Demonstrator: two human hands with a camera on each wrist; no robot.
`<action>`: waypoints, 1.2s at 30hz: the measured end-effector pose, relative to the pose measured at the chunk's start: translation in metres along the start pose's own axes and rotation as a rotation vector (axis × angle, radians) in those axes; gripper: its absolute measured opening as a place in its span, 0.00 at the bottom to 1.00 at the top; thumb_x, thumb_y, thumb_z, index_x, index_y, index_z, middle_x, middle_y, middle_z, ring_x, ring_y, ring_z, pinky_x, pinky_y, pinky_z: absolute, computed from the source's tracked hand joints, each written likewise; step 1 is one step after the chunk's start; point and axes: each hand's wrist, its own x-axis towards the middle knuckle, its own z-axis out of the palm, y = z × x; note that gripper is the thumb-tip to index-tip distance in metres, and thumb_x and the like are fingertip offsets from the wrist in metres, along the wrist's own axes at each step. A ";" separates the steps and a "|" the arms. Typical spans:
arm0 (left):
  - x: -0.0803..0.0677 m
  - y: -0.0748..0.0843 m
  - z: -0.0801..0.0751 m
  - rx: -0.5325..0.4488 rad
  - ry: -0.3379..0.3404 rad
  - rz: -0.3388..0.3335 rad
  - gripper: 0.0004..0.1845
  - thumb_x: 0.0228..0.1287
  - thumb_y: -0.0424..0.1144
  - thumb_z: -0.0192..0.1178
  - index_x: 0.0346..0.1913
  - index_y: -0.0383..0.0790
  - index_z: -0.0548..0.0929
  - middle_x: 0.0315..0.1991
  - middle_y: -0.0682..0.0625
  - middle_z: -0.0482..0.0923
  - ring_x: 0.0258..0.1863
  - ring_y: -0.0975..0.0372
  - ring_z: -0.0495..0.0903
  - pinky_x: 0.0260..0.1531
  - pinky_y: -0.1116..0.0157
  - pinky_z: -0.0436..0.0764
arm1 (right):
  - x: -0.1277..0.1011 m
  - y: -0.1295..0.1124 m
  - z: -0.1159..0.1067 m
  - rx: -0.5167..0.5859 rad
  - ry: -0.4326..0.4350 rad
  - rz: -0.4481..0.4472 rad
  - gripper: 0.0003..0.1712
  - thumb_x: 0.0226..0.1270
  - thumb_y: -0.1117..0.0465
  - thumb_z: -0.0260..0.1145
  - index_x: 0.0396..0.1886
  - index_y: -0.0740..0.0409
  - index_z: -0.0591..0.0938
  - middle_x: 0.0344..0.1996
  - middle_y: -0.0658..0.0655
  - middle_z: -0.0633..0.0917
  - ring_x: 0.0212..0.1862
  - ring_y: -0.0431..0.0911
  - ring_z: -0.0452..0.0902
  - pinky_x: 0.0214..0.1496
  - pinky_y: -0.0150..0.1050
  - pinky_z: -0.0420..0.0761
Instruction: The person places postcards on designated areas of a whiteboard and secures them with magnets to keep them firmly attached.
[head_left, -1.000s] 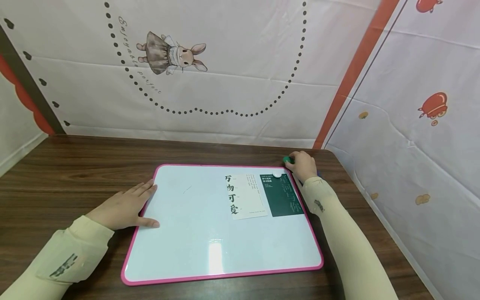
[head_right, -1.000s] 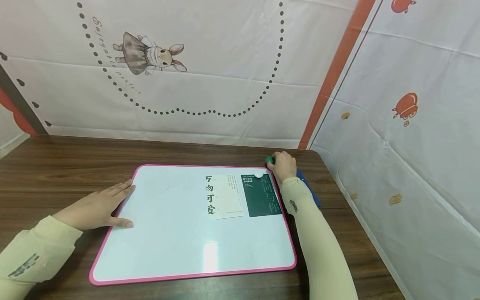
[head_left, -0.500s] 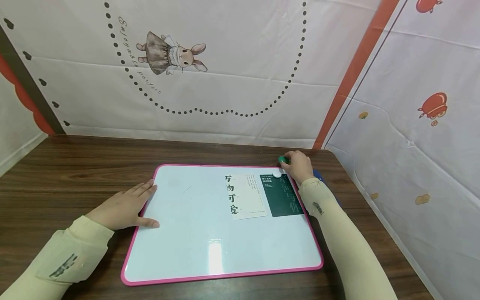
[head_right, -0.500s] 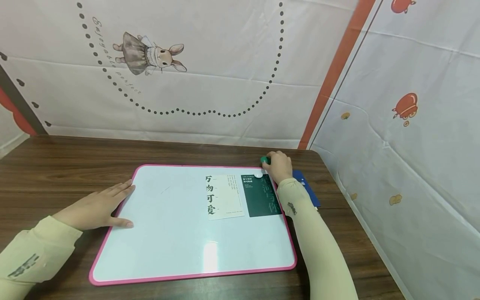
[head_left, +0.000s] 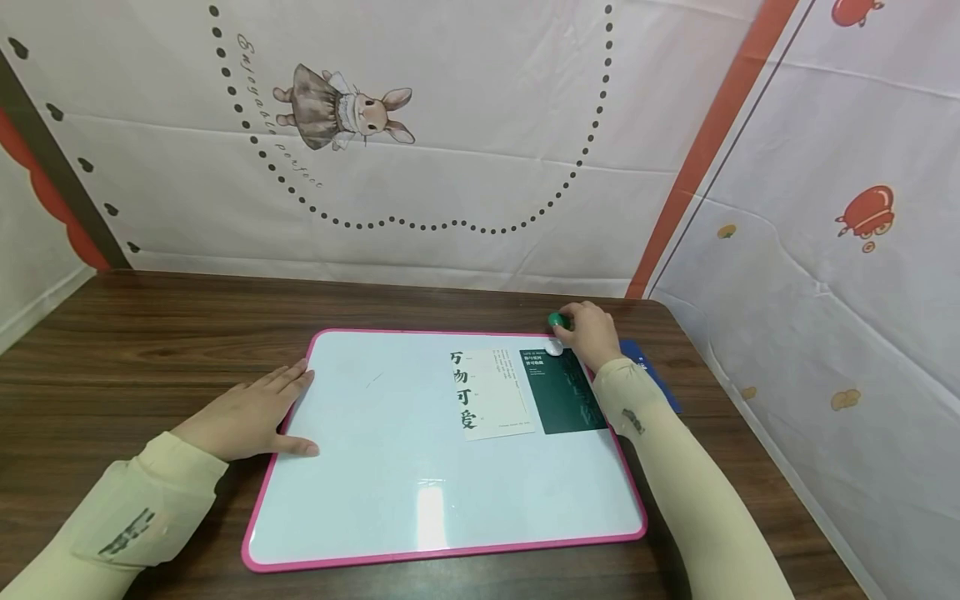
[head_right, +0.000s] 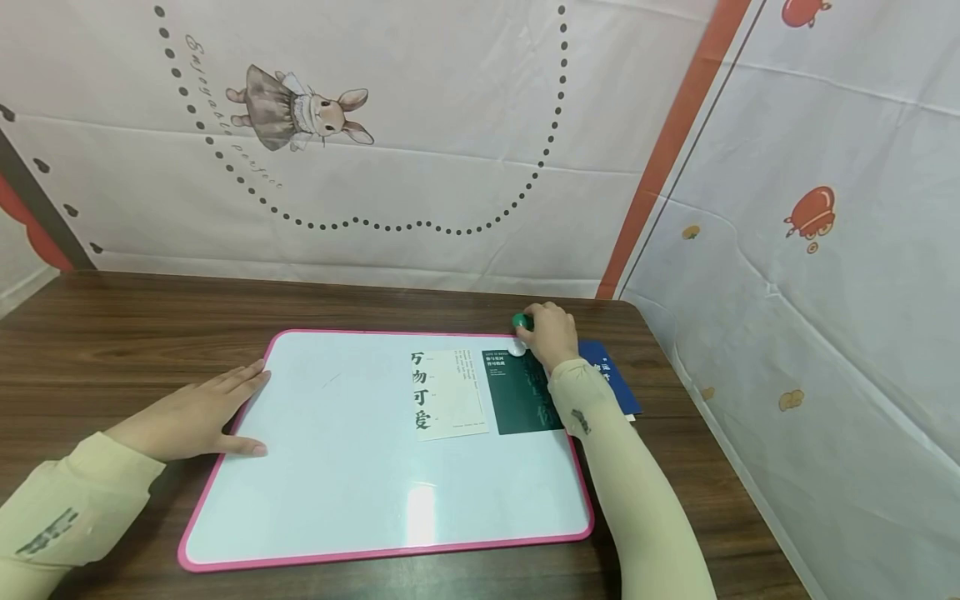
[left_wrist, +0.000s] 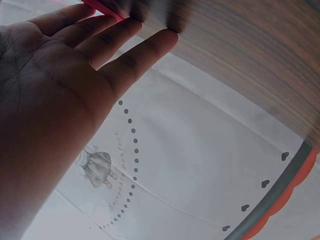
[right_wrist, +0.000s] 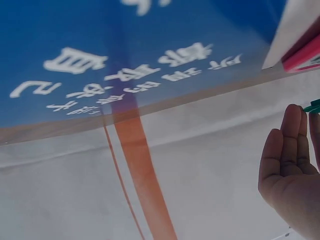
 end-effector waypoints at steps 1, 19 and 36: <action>0.000 0.000 0.000 -0.001 0.000 -0.001 0.59 0.46 0.72 0.60 0.69 0.26 0.62 0.70 0.28 0.58 0.67 0.35 0.62 0.55 0.32 0.67 | 0.000 -0.001 0.000 0.001 0.000 0.000 0.24 0.66 0.54 0.65 0.58 0.61 0.78 0.53 0.63 0.79 0.53 0.56 0.76 0.63 0.52 0.70; -0.001 0.001 0.000 -0.007 -0.004 -0.002 0.60 0.46 0.73 0.60 0.69 0.26 0.61 0.70 0.28 0.58 0.67 0.34 0.61 0.55 0.32 0.67 | -0.007 -0.021 0.002 0.076 0.005 -0.042 0.22 0.65 0.56 0.66 0.57 0.59 0.79 0.51 0.61 0.80 0.51 0.55 0.73 0.60 0.53 0.75; -0.002 0.003 -0.001 -0.013 -0.002 0.003 0.59 0.47 0.72 0.61 0.69 0.26 0.62 0.70 0.27 0.58 0.67 0.34 0.61 0.56 0.33 0.67 | -0.010 -0.032 0.005 0.042 -0.003 -0.083 0.21 0.66 0.54 0.66 0.56 0.58 0.80 0.50 0.60 0.80 0.50 0.53 0.74 0.61 0.53 0.73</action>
